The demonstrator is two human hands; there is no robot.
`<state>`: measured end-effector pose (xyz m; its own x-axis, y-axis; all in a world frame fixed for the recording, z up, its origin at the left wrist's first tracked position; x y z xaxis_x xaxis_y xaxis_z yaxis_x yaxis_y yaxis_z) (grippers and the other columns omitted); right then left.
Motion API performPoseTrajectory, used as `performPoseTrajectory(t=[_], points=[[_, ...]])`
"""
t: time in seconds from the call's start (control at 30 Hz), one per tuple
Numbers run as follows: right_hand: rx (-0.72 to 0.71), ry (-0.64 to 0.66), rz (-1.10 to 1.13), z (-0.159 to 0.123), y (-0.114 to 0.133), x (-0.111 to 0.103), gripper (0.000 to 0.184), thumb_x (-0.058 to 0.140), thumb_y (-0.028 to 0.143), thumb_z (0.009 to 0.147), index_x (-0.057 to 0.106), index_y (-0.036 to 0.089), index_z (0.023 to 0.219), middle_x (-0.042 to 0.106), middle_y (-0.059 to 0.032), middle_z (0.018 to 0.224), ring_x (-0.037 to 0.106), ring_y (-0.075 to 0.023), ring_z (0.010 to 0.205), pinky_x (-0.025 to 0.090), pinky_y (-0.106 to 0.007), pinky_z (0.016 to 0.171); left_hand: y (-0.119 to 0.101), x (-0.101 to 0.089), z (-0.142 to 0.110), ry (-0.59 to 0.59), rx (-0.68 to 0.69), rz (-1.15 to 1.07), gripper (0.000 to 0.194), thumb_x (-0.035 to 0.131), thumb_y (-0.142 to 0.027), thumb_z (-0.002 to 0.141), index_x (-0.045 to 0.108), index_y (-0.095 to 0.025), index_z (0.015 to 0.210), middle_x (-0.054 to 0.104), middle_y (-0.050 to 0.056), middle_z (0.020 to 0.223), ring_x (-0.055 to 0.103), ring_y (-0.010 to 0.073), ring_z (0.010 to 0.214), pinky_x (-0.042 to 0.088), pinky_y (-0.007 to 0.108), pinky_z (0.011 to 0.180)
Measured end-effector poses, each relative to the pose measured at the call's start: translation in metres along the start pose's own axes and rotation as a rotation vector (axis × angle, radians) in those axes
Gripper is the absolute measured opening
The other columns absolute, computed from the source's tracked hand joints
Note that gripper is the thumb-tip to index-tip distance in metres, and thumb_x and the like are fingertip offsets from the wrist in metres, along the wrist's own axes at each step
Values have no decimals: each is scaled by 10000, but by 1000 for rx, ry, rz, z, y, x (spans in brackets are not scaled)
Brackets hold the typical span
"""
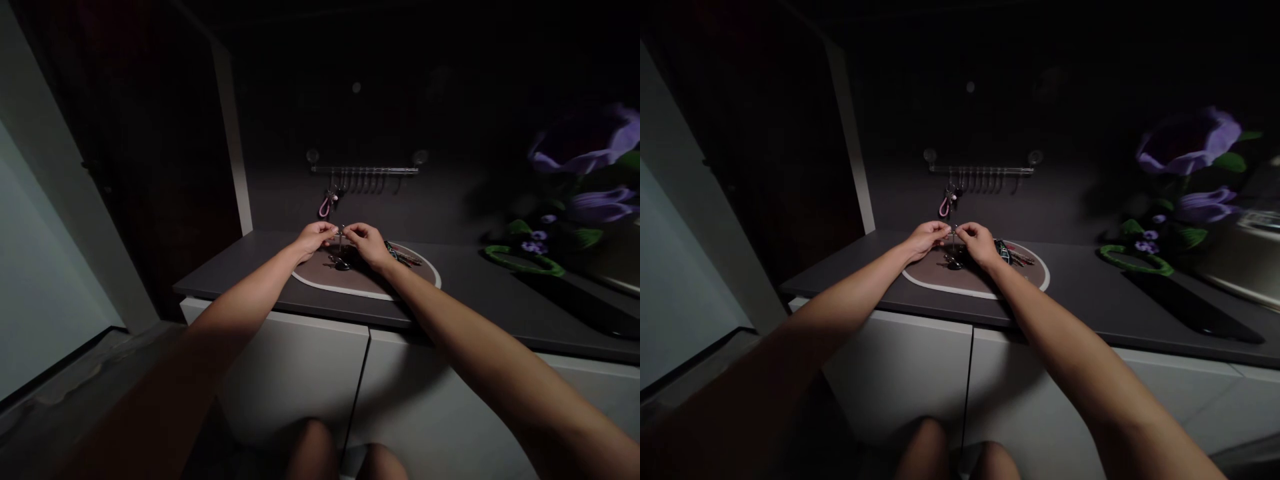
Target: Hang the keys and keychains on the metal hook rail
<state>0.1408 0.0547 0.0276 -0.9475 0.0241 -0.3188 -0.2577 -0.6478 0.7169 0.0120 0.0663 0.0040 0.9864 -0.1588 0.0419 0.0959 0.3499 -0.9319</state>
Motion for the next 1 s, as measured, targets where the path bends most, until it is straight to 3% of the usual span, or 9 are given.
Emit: performPoseTrajectory(t=[0.2,0.47,0.63,0.8,1.0], points=[[20,1,89,-1,4,-2,278,589,418,688,581,152,768,596,-18,746,522,-116,697,437,-268,717,-3,3,-1,38,43,-4,331,727,-367,577,605,-129,773,572,-9,739,503,73,660,377,197,574],[104,5,235,0,-4,1,304,588,458,691,509,179,782,564,-2,795,539,-105,747,474,-291,773,0,-9,1,-50,2,-11,332,734,-375,564,606,-144,765,588,0,710,525,81,641,363,188,533],[172,-14,302,4,-4,-1,303,617,445,673,492,180,751,560,3,772,537,-102,715,492,-282,710,1,-13,2,-86,10,77,294,700,-372,606,596,-143,758,589,5,667,510,76,590,348,183,508],[225,-65,370,24,-2,-6,307,671,403,633,502,167,732,557,14,694,538,-97,657,476,-252,617,1,-12,2,-126,7,157,184,635,-294,670,584,-130,736,573,-5,623,487,72,550,340,190,513],[245,-160,383,61,1,-10,194,627,287,689,481,161,671,516,31,597,506,-73,536,436,-209,518,-3,-11,2,-126,73,286,86,591,-203,693,586,-123,662,544,-17,554,449,72,511,354,211,548]])
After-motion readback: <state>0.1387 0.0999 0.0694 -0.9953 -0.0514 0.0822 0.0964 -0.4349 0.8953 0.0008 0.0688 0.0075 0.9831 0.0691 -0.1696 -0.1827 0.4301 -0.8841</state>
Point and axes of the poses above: each hand's wrist, its own z-axis towards the middle knuckle, its own x-axis out of the palm, y = z × x, the point moved 9 cm from there along z, towards the middle knuckle
